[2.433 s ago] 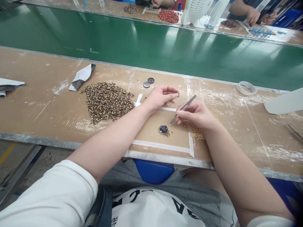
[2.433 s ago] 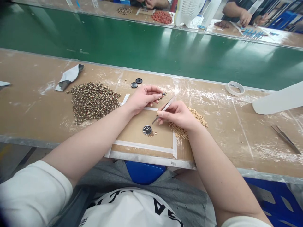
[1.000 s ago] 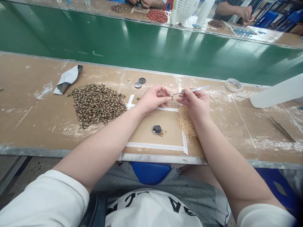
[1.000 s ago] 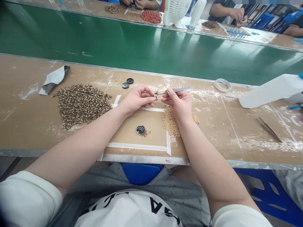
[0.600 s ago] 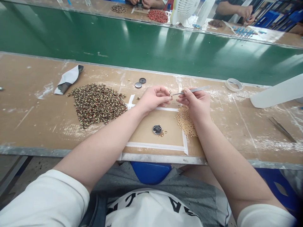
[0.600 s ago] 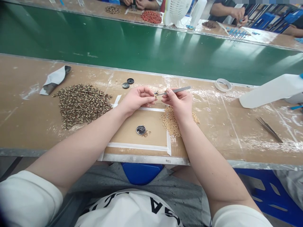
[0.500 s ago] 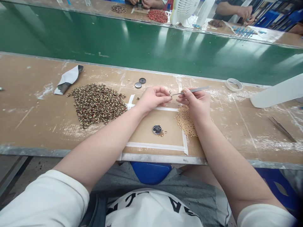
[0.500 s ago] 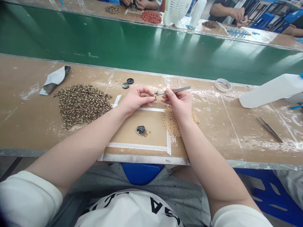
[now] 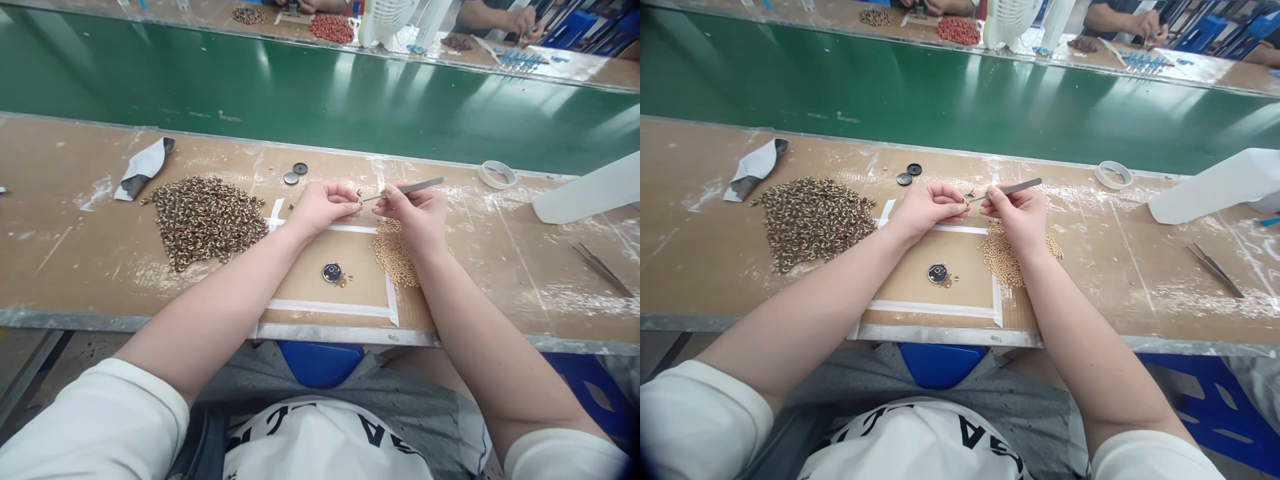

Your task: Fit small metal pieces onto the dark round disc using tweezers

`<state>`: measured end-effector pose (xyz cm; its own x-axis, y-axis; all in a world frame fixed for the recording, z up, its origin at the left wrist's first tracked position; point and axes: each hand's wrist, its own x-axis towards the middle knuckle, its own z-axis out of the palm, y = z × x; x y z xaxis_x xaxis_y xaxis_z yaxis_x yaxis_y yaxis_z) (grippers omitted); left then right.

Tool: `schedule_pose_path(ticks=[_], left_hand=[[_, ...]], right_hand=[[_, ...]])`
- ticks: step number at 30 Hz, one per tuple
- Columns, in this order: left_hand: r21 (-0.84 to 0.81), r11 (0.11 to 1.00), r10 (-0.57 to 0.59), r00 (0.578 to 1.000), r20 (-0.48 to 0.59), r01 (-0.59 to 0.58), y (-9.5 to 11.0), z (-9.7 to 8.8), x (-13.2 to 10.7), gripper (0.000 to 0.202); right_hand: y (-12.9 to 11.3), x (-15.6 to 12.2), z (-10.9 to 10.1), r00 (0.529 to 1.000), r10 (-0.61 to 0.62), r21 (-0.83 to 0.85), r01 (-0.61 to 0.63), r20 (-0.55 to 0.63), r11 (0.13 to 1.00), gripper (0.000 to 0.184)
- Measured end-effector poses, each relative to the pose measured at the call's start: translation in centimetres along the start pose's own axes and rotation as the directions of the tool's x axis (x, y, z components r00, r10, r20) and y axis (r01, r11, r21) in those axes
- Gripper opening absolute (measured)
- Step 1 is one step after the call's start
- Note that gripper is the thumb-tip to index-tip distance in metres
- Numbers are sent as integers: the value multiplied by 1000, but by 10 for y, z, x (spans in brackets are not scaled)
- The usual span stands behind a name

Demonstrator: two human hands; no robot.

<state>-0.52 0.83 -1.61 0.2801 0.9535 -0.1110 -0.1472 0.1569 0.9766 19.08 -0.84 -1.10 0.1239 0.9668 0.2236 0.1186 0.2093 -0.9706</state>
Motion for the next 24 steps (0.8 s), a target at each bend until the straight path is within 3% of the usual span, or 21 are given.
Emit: schedule_pose_path(ticks=[13, 18, 21, 24], left_hand=[[49, 999, 22, 1000, -1, -22, -2, 0, 1, 24], [78, 996, 42, 998, 54, -46, -8, -2, 6, 24], [87, 994, 64, 994, 88, -71, -11, -2, 8, 22], [113, 987, 110, 992, 62, -117, -8, -5, 10, 20]], right_hand=[[0, 1, -1, 1000, 1, 1, -1, 8, 1000, 32], [-1, -1, -3, 1000, -4, -26, 4, -13, 1000, 35], [-4, 0, -6, 996, -62, -41, 60, -65, 997, 36], [-14, 0, -9, 967, -219, -43, 215, -129, 976, 28]])
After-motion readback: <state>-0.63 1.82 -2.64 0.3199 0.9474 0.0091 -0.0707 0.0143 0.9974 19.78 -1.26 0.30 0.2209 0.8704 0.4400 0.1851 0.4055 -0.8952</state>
